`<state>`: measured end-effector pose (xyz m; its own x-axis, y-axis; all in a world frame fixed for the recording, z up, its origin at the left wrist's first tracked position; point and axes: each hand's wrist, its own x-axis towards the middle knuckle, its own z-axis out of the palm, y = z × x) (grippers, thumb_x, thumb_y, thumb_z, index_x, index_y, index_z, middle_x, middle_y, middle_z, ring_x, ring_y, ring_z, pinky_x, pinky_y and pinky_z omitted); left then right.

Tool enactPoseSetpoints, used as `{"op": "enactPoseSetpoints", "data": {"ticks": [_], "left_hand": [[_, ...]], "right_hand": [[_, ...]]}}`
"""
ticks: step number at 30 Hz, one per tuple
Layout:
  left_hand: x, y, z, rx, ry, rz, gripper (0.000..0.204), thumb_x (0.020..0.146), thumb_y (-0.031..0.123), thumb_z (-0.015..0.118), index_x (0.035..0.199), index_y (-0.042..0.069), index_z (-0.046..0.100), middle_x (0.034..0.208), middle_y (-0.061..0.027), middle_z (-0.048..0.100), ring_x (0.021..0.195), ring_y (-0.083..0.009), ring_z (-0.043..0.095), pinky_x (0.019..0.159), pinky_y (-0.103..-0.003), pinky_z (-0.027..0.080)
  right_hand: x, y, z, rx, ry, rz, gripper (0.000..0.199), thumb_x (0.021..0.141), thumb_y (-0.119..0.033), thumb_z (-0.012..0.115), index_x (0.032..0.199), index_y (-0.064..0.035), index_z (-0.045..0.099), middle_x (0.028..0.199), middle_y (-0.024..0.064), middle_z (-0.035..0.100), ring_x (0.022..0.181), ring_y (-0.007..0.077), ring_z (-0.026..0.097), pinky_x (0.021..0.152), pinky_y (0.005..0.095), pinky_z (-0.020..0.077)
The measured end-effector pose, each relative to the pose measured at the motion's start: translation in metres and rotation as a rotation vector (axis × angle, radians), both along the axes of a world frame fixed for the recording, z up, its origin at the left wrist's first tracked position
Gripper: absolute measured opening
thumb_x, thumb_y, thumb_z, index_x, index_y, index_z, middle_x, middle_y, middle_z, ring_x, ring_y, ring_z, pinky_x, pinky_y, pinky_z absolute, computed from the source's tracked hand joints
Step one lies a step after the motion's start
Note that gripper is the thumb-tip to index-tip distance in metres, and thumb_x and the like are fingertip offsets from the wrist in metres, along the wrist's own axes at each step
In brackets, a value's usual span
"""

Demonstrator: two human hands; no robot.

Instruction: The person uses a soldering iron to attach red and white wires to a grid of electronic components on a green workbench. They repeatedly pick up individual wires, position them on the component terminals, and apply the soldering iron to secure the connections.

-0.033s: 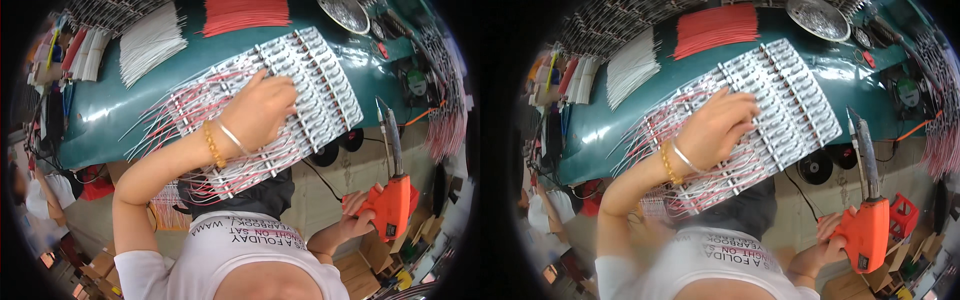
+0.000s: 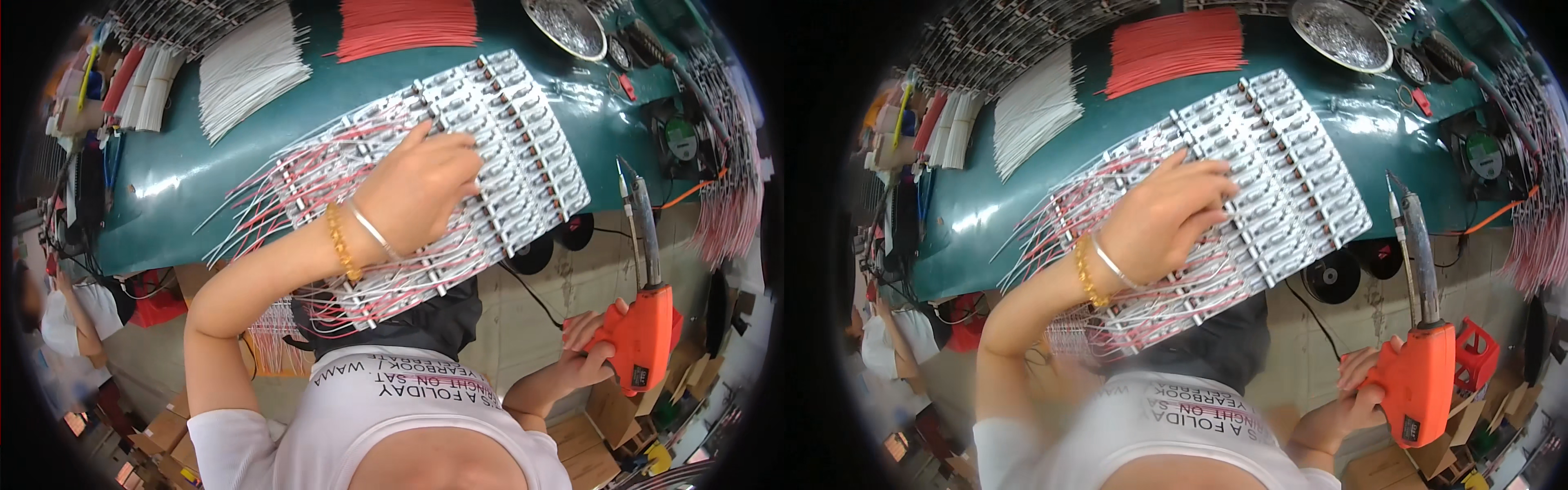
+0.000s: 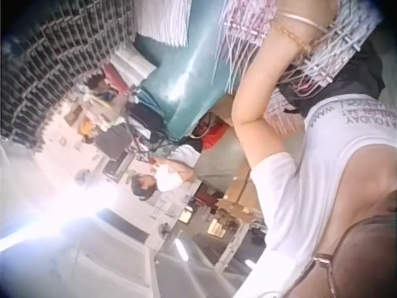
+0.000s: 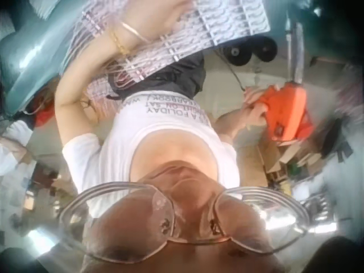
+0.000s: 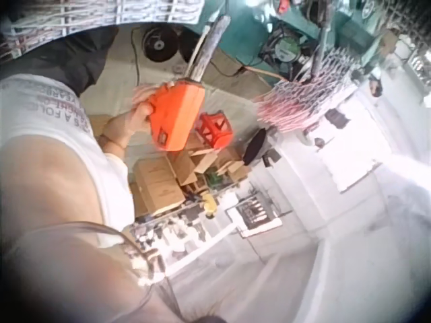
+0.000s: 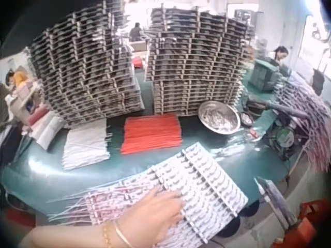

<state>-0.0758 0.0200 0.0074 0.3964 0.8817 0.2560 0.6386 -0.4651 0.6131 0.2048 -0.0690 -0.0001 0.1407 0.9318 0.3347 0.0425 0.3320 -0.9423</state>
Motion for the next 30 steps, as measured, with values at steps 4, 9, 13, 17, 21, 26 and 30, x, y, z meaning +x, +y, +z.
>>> {"op": "enactPoseSetpoints", "data": {"ticks": [4,9,13,17,21,26,30], "left_hand": [[-0.023,-0.018,0.012,0.166,-0.176,0.169,0.003,0.075,-0.001,0.066,0.078,0.001,0.065,0.090,-0.0090,0.068,0.092,-0.0260,0.065,0.084,-0.036,0.051],[-0.053,0.011,0.040,0.027,-0.129,0.382,0.004,0.077,0.003,0.067,0.077,0.000,0.066,0.070,-0.0078,0.065,0.063,-0.0160,0.061,0.058,-0.027,0.047],[-0.054,0.061,0.013,-0.212,-0.331,0.468,0.015,0.080,0.013,0.068,0.077,-0.001,0.065,0.065,-0.0039,0.063,0.061,-0.0069,0.054,0.055,-0.024,0.043],[-0.051,0.071,-0.010,-0.215,-0.296,0.492,0.019,0.081,0.016,0.068,0.076,-0.002,0.063,0.066,-0.0061,0.064,0.061,-0.0098,0.057,0.060,-0.025,0.046],[-0.049,0.068,-0.011,-0.234,-0.259,0.468,0.019,0.082,0.015,0.067,0.076,-0.002,0.062,0.068,-0.0086,0.065,0.064,-0.0131,0.061,0.063,-0.027,0.050],[-0.048,0.069,-0.010,-0.220,-0.233,0.459,0.019,0.082,0.014,0.067,0.076,-0.004,0.061,0.067,-0.0099,0.065,0.061,-0.0133,0.061,0.061,-0.027,0.051],[-0.047,0.068,-0.012,-0.164,-0.203,0.471,0.020,0.082,0.013,0.067,0.074,-0.004,0.060,0.065,-0.0103,0.064,0.059,-0.0144,0.061,0.059,-0.027,0.051]], "right_hand": [[-0.001,0.021,0.025,0.142,-0.241,0.037,0.068,0.089,-0.043,0.058,0.124,0.0120,0.039,0.049,0.0003,0.041,0.038,0.0089,0.037,0.040,0.0224,0.0334],[0.001,0.048,0.049,0.122,-0.173,0.254,0.071,0.089,-0.044,0.057,0.124,0.0146,0.038,0.052,0.0003,0.044,0.040,0.0082,0.038,0.040,0.0224,0.0321],[-0.024,0.058,0.034,-0.072,-0.250,-0.037,0.075,0.088,-0.048,0.057,0.124,0.0151,0.037,0.052,-0.0001,0.043,0.038,0.0081,0.037,0.040,0.0229,0.0330],[-0.088,0.082,0.034,-0.317,0.126,0.185,0.078,0.088,-0.051,0.055,0.125,0.0144,0.036,0.051,-0.0014,0.040,0.036,0.0081,0.035,0.038,0.0223,0.0318],[-0.094,0.088,0.025,-0.405,0.133,0.226,0.077,0.088,-0.053,0.052,0.125,0.0133,0.037,0.050,-0.0018,0.038,0.035,0.0076,0.036,0.036,0.0220,0.0304],[-0.096,0.080,0.024,-0.406,-0.036,0.111,0.076,0.088,-0.053,0.052,0.120,0.0152,0.038,0.049,-0.0012,0.039,0.036,0.0072,0.037,0.036,0.0219,0.0313],[-0.095,0.083,0.024,-0.369,-0.057,0.164,0.072,0.088,-0.050,0.054,0.113,0.0160,0.041,0.049,-0.0008,0.040,0.036,0.0074,0.038,0.037,0.0215,0.0321]]}}
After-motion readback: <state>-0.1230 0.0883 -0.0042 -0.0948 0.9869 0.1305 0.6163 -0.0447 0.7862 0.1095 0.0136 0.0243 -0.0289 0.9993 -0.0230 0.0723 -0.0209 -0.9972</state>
